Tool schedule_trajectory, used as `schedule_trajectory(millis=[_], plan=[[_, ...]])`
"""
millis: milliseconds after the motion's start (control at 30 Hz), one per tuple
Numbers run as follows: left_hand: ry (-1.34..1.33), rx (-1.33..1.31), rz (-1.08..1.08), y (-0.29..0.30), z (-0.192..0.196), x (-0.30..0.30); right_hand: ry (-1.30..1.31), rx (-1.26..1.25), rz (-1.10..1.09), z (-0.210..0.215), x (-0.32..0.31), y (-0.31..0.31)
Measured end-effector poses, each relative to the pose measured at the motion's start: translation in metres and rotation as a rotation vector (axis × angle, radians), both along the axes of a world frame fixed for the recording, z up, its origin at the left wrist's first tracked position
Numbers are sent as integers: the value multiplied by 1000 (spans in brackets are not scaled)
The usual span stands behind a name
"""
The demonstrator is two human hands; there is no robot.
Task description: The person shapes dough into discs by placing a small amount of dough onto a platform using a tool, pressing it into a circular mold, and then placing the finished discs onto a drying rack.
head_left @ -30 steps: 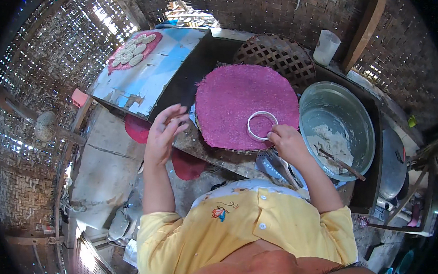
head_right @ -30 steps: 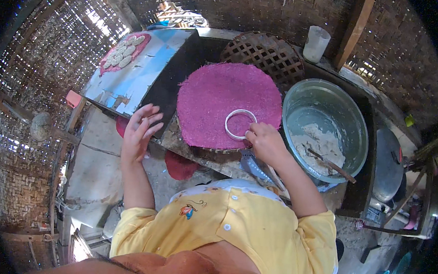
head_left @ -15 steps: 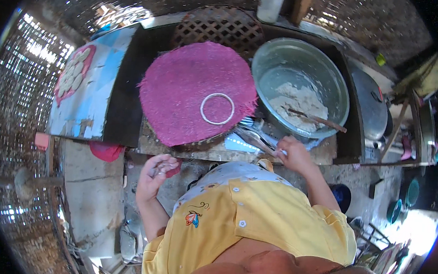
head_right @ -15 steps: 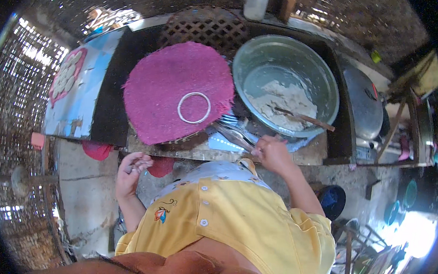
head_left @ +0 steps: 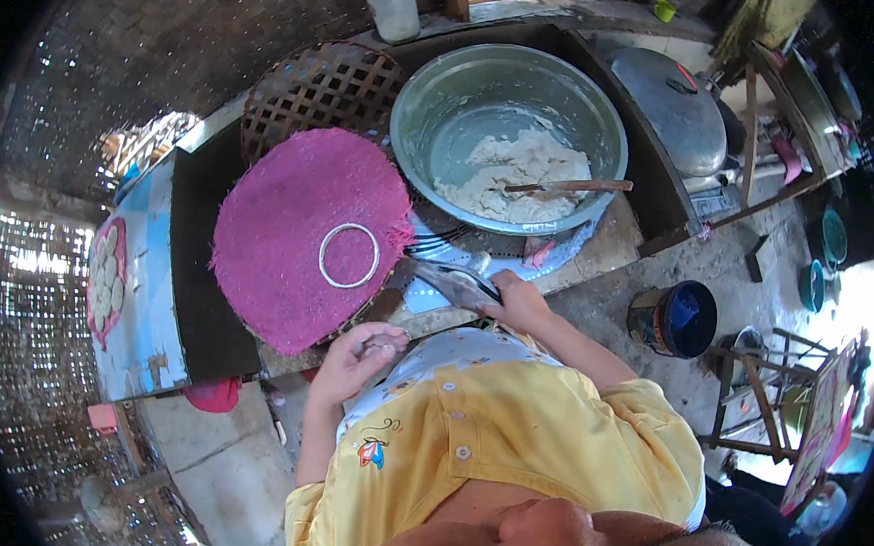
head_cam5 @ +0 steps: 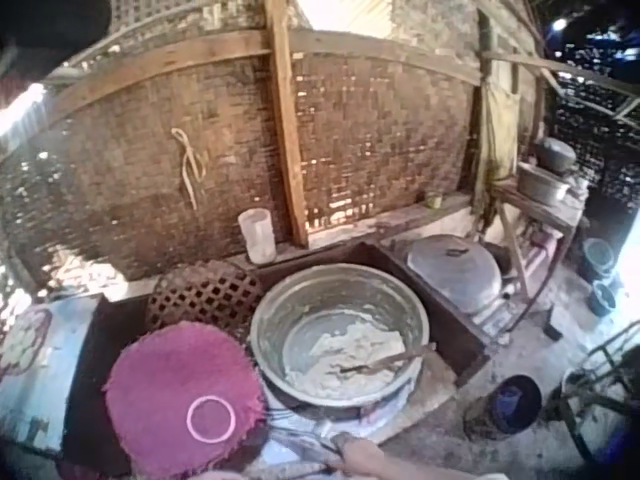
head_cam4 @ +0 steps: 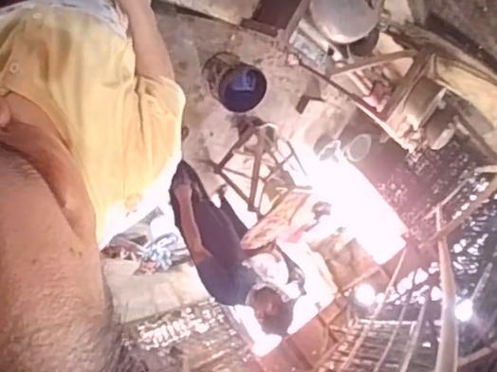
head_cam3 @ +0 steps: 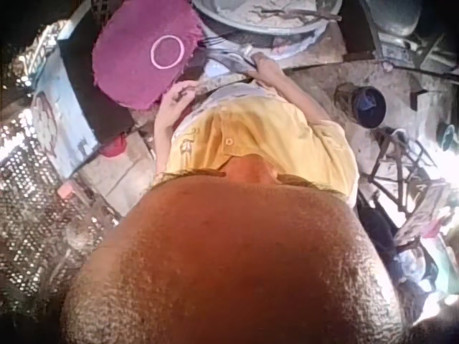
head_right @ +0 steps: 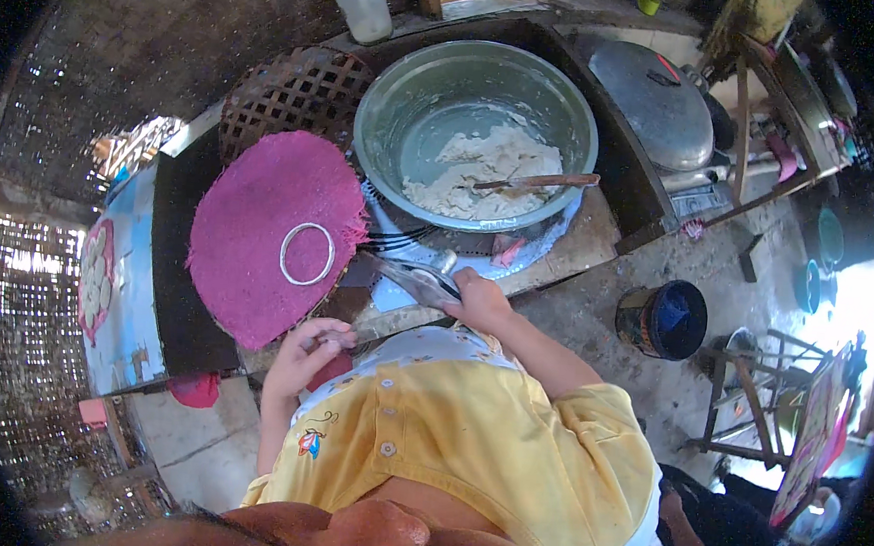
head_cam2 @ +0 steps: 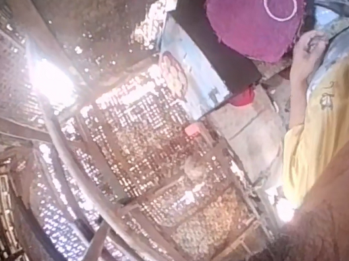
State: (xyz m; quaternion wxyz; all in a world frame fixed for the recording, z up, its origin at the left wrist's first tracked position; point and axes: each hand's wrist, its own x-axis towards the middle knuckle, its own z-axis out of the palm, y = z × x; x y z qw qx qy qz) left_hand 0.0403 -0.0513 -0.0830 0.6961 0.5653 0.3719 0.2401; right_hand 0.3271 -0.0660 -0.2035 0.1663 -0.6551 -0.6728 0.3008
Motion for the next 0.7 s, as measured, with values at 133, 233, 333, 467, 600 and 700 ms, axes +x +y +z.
schedule_trajectory(millis=[133, 233, 333, 467, 600, 700], plan=[[252, 111, -152, 7, -17, 23, 108, -116, 68, 50, 44, -33], [244, 125, -254, 15, -9, 38, 245, -79, 106, 81, 85, -56], [250, 194, -413, 30, 5, 47, 267, -81, 130, 125, 110, -70], [301, 664, -401, 46, 51, 89, 871, -135, -124, 148, 91, -64], [448, 1327, -21, 59, 53, 153, 1291, -205, -297, 149, 31, -26], [443, 1326, 181, 84, 59, 155, 659, 7, 124, 149, 37, 1]])
